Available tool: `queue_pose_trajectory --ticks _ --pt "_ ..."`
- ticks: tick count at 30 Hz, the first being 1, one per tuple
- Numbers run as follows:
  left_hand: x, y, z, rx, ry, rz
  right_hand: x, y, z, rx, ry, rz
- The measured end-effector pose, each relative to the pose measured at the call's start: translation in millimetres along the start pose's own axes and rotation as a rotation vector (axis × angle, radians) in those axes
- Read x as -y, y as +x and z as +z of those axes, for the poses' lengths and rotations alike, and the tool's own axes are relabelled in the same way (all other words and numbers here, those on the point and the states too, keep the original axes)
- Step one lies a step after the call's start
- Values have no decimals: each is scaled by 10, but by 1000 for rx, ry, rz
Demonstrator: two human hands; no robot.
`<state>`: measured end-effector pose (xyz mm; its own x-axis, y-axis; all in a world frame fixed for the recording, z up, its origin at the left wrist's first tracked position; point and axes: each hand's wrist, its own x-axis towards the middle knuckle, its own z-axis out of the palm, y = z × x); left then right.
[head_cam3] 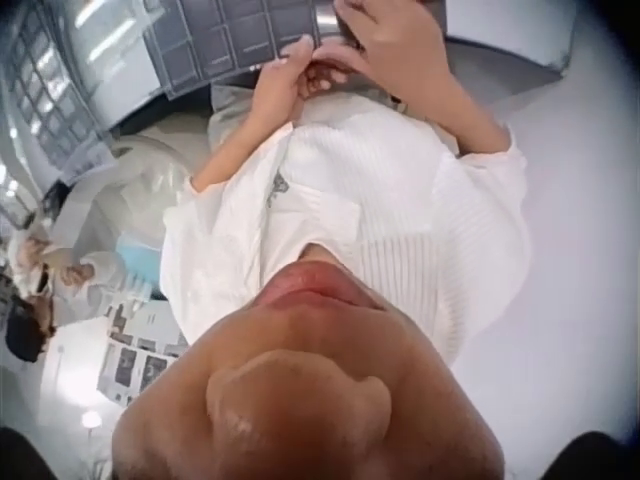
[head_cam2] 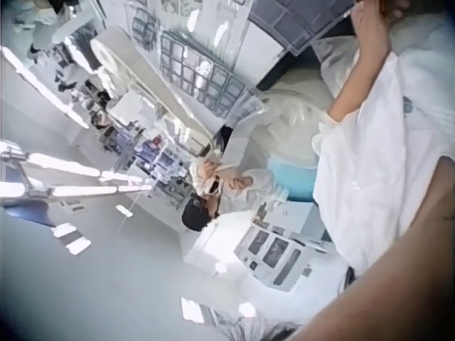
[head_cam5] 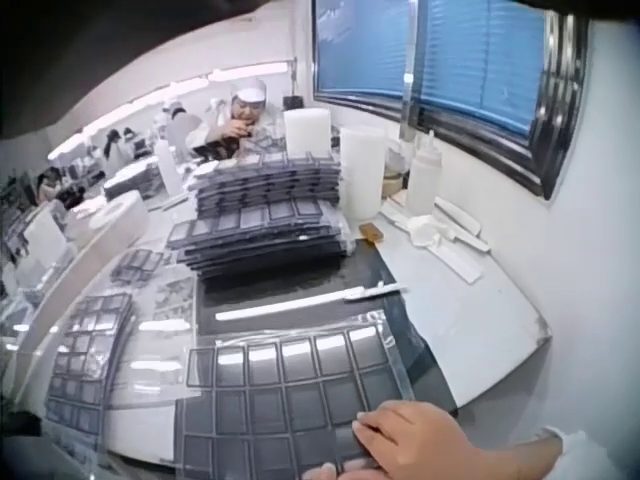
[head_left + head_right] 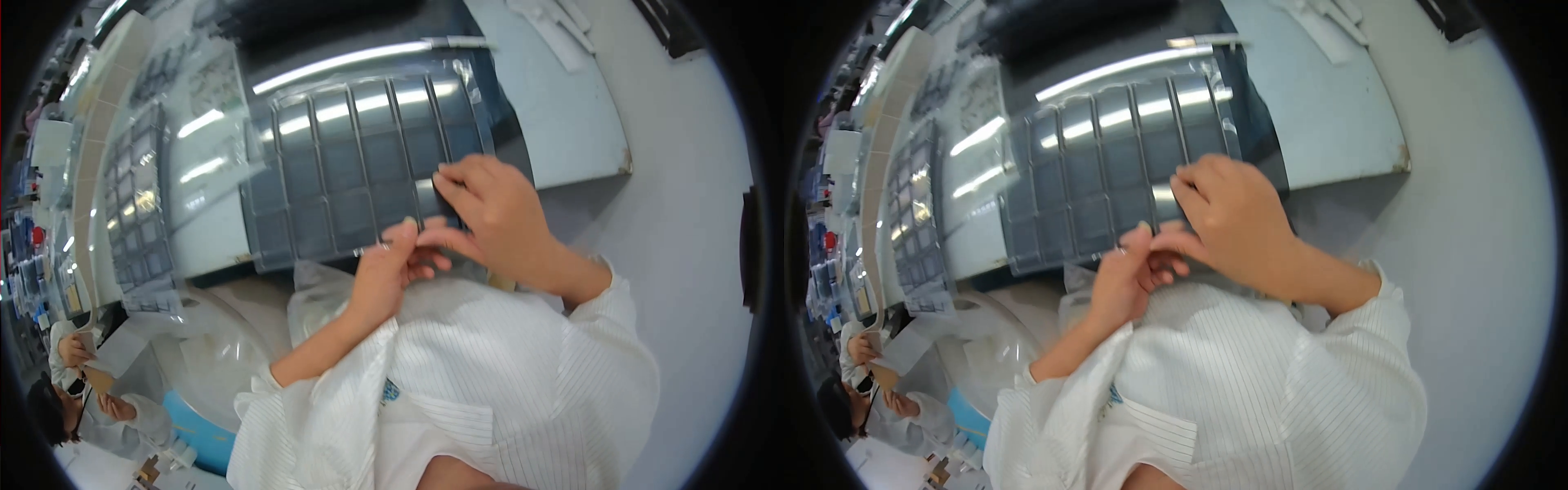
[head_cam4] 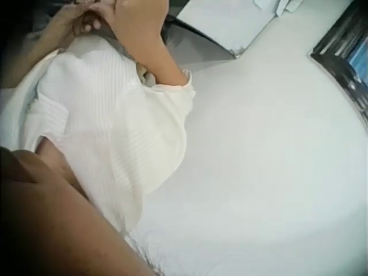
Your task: Inspecting small electronic components in a grid tray and applying protective plastic film.
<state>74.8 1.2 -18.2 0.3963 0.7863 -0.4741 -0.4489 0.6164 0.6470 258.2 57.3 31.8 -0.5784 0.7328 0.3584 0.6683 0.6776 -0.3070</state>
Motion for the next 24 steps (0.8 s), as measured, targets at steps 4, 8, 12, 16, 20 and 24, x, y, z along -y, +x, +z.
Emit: queue_pose_trajectory --ticks 4,8,12,16,20,24 --pt "53 75 -84 114 -34 -2 33 57 -41 72 -103 -71" --pt "152 34 -151 180 -99 -12 72 55 -90 134 -321 -273" --pt "112 -27 -48 124 -144 -14 -93 307 -372 179 -260 -222" --pt "50 -6 -71 97 -82 -60 -480 723 -681 314 256 314" --pt "0 -42 -31 92 -59 -91 -454 944 -648 385 410 119" --pt "-26 20 -70 164 -66 -67 -58 895 -678 678 61 -52"
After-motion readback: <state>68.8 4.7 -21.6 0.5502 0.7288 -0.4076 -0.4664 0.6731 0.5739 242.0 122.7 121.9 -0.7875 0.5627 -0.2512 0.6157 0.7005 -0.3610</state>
